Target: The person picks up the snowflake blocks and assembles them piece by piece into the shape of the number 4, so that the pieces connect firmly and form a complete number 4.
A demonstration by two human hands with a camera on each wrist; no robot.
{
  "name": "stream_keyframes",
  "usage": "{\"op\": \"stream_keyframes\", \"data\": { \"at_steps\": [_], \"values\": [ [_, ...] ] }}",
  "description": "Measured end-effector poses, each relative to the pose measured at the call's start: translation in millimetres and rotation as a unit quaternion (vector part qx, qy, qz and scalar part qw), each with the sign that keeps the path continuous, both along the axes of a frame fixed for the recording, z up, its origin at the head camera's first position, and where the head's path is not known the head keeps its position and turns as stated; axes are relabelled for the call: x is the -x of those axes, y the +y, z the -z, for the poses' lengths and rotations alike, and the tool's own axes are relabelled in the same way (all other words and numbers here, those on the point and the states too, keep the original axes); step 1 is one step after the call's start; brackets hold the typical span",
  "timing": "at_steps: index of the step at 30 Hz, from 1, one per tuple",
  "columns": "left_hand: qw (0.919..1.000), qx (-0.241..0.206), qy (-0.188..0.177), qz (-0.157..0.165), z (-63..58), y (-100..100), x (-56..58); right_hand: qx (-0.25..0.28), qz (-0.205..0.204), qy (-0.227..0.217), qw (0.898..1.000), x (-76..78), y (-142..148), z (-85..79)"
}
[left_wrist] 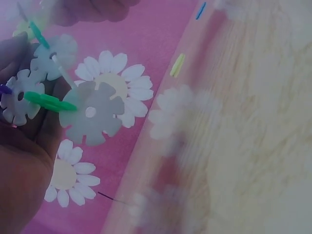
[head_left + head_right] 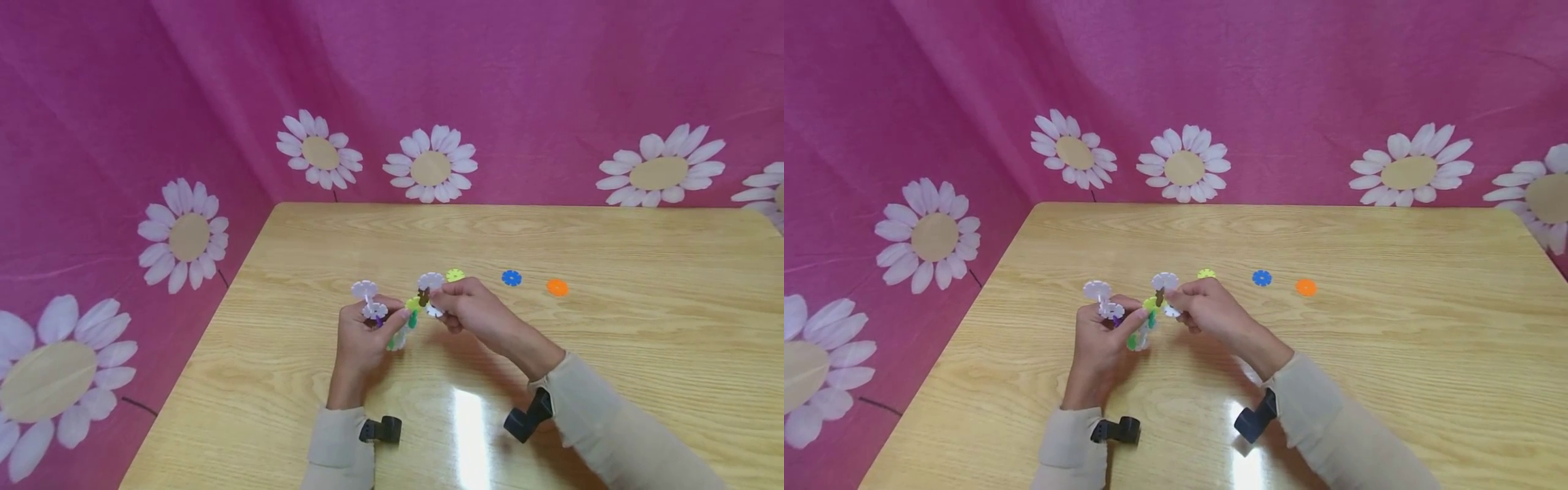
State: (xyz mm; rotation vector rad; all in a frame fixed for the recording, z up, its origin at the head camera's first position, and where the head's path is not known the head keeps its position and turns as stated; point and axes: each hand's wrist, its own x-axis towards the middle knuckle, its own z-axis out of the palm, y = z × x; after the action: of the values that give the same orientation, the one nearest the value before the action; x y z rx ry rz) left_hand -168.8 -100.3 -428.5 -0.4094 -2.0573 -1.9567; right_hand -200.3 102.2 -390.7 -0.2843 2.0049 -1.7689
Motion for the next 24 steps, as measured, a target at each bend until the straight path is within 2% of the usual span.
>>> {"op": "stream_keyframes", "data": {
  "at_steps": [1,7,16,20,24],
  "values": [
    [1.0,-0.001,0.003,-0.001,2.6,-1,1.0,-0.007,0.001,0.003,1.0,0.8,1,0.5],
    [0.9999,-0.004,-0.003,-0.013,0.9,-3,0.5,-0.032,0.017,0.025,0.999,7.2,11,2.3],
    [0.9999,0.003,-0.009,-0.014,0.0,-6,0.1,-0.082,0.047,0.059,0.994,19.0,41,-1.4],
    [0.9998,0.006,-0.009,-0.017,-0.7,-7,0.6,-0.107,0.06,0.088,0.989,25.3,53,-4.5],
    [0.9998,0.008,-0.005,-0.019,-1.1,-7,1.2,-0.166,0.072,0.116,0.976,32.2,63,-5.3]
  ]
}}
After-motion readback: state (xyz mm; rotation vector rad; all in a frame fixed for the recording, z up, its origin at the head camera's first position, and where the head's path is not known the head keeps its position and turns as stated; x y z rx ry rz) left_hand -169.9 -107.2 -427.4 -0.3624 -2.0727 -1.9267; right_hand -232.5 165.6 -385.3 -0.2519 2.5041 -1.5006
